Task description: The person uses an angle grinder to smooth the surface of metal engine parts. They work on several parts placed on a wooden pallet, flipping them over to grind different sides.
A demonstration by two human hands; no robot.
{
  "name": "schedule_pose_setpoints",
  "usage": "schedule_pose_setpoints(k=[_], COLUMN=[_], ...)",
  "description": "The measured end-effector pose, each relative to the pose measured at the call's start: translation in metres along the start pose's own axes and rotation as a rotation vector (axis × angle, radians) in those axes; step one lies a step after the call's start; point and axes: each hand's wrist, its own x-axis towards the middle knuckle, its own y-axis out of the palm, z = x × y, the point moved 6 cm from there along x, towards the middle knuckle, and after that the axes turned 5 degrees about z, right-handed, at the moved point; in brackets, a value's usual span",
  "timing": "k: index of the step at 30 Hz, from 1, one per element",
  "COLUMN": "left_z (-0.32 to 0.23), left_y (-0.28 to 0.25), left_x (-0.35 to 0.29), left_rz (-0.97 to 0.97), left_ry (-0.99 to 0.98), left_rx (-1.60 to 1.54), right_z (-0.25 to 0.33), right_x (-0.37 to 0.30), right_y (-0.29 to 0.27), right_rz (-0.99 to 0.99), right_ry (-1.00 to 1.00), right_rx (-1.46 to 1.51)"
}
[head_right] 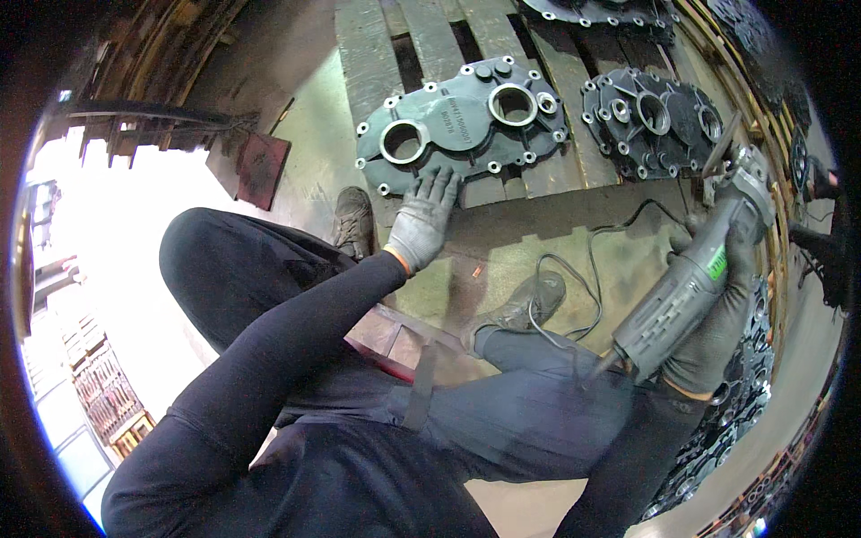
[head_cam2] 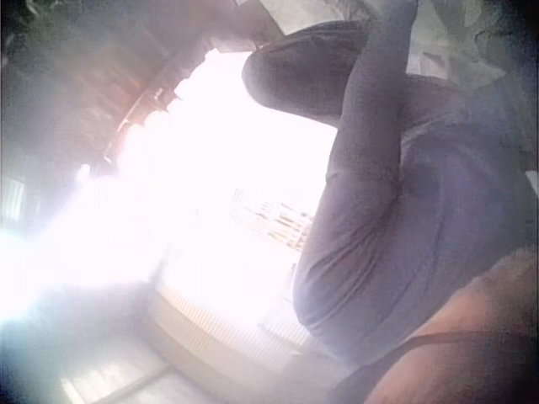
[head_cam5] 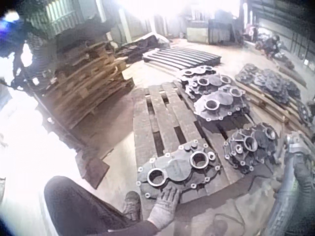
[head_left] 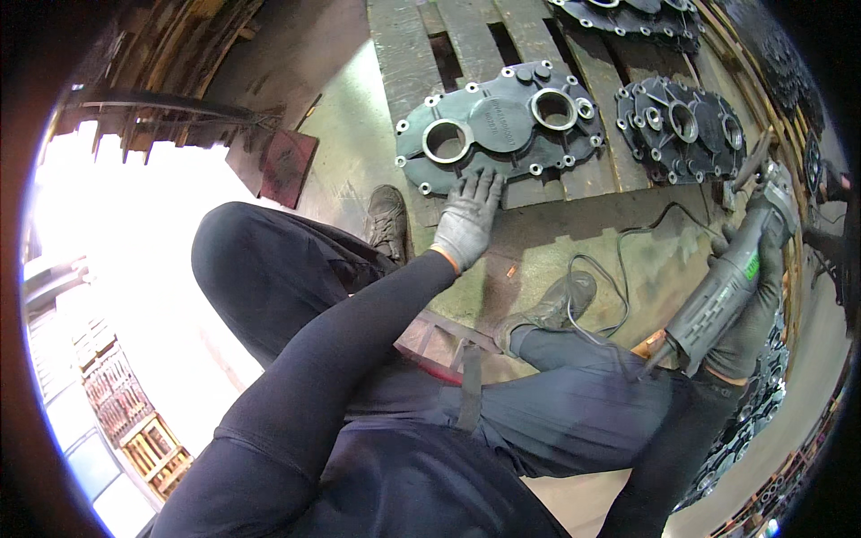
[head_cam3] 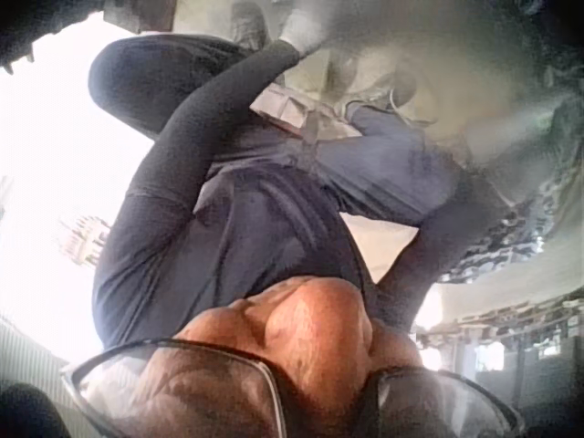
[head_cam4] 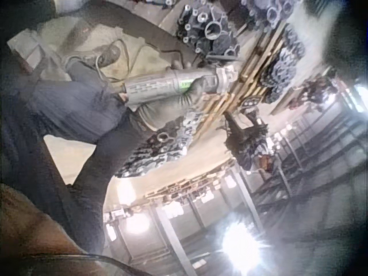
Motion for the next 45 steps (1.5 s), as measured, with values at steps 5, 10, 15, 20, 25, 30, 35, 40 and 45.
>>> schedule_pose_setpoints(k=[5,10,15,20,25,30,35,40,45], left_z=[0.024,0.022,0.026,0.044,0.066,0.071,0.062,0.059,0.054], left_y=[0.025,0.025,0.016,-0.008,0.025,0.033,0.027,0.024,0.014], left_x=[-0.045,-0.055,-0.063,-0.057,-0.073,-0.074,-0.075,-0.077,-0.074], left_rz=[0.058,0.139,0.116,-0.052,-0.124,-0.103,-0.094,-0.036,0.084], left_ry=[0.027,0.054,0.018,-0.126,-0.163,-0.208,-0.230,-0.286,-0.390], left_rx=[0.052,0.140,0.039,0.047,-0.027,-0.070,-0.168,-0.036,-0.040], right_z=[-0.026,-0.042,-0.068,-0.091,-0.093,-0.087,-0.081,-0.080,-0.075], right_x=[-0.002,-0.018,-0.039,-0.051,-0.058,-0.046,-0.044,-0.047,-0.053], right_y=[0.047,0.089,0.119,0.134,0.150,0.141,0.119,0.112,0.108], right_rz=[0.112,0.211,0.248,0.281,0.311,0.291,0.228,0.247,0.256], right_ry=[0.072,0.018,0.029,0.108,0.065,0.023,0.003,-0.002,-0.055], right_rx=[0.005,-0.109,-0.206,-0.229,-0.201,-0.234,-0.178,-0.090,-0.107])
